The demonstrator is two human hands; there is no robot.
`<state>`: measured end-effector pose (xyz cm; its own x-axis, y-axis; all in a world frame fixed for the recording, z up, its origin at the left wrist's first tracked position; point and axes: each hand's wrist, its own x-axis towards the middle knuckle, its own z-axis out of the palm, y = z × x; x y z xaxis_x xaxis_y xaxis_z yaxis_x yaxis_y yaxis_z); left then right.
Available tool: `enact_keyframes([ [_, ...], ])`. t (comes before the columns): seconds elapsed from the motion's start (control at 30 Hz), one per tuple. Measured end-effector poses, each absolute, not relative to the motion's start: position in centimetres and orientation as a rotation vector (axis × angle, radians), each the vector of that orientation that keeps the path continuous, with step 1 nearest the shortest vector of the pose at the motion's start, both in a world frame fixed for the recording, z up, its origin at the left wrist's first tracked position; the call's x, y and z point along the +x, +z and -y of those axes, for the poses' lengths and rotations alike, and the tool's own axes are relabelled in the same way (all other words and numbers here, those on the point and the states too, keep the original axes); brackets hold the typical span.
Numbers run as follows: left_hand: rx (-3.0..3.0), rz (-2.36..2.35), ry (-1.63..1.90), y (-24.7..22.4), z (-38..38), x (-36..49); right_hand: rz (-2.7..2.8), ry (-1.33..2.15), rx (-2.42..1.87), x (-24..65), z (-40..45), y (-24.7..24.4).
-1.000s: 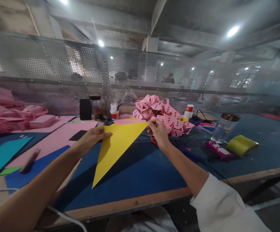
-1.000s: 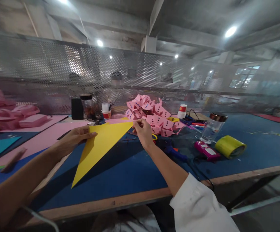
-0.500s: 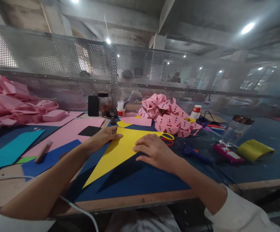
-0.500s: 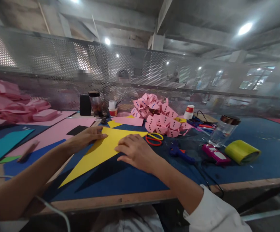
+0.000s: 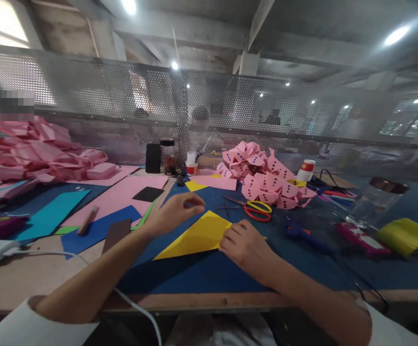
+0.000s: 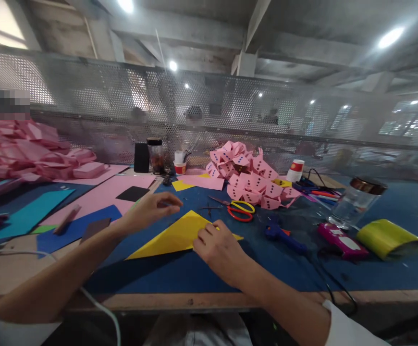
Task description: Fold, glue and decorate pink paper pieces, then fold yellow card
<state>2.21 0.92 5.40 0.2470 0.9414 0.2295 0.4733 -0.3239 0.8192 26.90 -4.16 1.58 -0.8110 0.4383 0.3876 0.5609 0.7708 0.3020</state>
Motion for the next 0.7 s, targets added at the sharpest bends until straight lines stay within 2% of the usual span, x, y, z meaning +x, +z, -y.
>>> enact_keyframes([
  [0.13,2.341,-1.155,0.682,4.2,3.1,4.3,2.637,-0.417,-0.81,26.9,3.6,0.5],
  [0.37,2.568,-1.23,0.643,0.5,4.9,4.3,2.625,-0.239,-0.839,27.3,3.4,0.0],
  [0.7,2.609,-1.288,0.66,0.3,5.1,4.6,2.589,-0.027,-0.897,27.3,3.1,-0.1],
])
